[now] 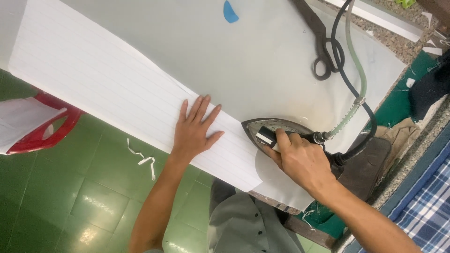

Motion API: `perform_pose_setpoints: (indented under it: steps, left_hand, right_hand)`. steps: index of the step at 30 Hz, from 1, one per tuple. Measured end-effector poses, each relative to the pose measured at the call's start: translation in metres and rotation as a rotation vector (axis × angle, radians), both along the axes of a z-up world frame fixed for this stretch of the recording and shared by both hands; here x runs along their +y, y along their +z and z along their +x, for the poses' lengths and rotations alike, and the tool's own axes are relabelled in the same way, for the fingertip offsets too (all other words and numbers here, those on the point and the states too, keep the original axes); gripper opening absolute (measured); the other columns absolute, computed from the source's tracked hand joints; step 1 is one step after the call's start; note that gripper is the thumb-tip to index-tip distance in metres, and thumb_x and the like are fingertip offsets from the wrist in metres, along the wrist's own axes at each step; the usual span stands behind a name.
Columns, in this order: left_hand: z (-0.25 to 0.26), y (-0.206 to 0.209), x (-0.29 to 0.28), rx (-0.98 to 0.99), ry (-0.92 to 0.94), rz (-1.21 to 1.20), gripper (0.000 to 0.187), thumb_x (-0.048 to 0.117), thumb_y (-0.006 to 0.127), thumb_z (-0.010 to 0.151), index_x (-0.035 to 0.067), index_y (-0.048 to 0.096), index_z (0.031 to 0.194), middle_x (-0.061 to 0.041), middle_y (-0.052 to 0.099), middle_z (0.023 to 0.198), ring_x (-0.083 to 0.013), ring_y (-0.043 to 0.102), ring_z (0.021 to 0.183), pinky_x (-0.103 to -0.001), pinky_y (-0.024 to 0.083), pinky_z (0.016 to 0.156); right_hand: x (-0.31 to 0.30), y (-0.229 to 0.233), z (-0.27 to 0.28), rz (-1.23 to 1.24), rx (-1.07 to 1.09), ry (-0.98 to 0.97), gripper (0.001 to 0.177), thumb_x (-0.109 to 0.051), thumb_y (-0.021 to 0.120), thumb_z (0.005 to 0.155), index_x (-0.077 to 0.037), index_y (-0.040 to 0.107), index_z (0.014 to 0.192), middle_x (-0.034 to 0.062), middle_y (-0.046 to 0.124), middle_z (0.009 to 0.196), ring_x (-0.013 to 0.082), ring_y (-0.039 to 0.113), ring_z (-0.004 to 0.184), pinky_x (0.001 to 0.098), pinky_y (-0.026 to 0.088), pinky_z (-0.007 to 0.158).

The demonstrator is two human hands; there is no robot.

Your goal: The person cuts a piece of white fabric with scissors, then folds and irons it on a work table. They use a ruler and chalk to mark a line on the fabric before ironing it again. The person repeatedly irons the fabric to smooth out the folds.

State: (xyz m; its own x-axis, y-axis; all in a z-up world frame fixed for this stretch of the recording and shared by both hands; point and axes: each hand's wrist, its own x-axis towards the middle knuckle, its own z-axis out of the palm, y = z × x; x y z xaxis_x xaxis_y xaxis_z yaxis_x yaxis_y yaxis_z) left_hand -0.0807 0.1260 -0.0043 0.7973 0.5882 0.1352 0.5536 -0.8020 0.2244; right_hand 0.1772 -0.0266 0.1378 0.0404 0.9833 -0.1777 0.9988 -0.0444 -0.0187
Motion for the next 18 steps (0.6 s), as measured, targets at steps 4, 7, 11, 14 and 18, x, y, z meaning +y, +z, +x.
perform_pose_setpoints:
  steps: [4,7,11,14,18]
  left_hand:
    - [0.001,0.003,0.000,0.015,0.008,-0.013,0.069,0.067,0.050,0.097,0.029,0.047,0.154,-0.012,0.038,0.162,-0.0287,0.030,0.153,-0.057,0.008,0.125]
    - [0.001,0.002,0.001,0.015,0.016,-0.038,0.069,0.066,0.051,0.097,0.029,0.046,0.154,-0.012,0.038,0.162,-0.0287,0.030,0.153,-0.057,0.008,0.125]
    - [0.001,0.004,0.001,0.016,0.014,-0.039,0.068,0.067,0.049,0.097,0.029,0.046,0.154,-0.011,0.039,0.162,-0.0288,0.031,0.152,-0.056,0.007,0.125]
    - [-0.002,0.001,0.006,0.020,0.001,0.019,0.069,0.068,0.047,0.097,0.028,0.046,0.154,-0.011,0.040,0.160,-0.0291,0.032,0.152,-0.056,0.008,0.125]
    - [-0.011,-0.005,0.028,0.052,-0.031,0.163,0.072,0.071,0.049,0.095,0.025,0.050,0.151,-0.015,0.048,0.150,-0.0319,0.041,0.147,-0.056,0.017,0.125]
  right_hand:
    - [0.010,-0.004,-0.004,0.007,0.010,0.014,0.042,-0.049,0.057,0.097,-0.013,0.065,0.117,0.0031,0.064,0.065,0.0181,0.070,0.051,0.0299,0.054,0.044]
    - [0.022,-0.001,-0.010,0.017,0.013,0.038,0.041,-0.048,0.059,0.097,-0.012,0.065,0.117,0.0034,0.065,0.065,0.0175,0.070,0.050,0.0297,0.054,0.044]
    - [0.034,0.000,-0.014,0.000,0.036,0.049,0.041,-0.045,0.058,0.097,-0.010,0.065,0.118,0.0058,0.066,0.066,0.0193,0.070,0.051,0.0306,0.054,0.044]
    - [0.037,0.004,-0.014,0.001,0.089,0.056,0.040,-0.041,0.060,0.096,-0.008,0.065,0.119,0.0080,0.067,0.067,0.0209,0.071,0.053,0.0309,0.055,0.044]
    - [0.024,-0.003,-0.008,0.319,0.259,0.126,0.049,-0.033,0.075,0.089,-0.007,0.064,0.128,0.0129,0.071,0.090,0.0283,0.074,0.079,0.0355,0.060,0.061]
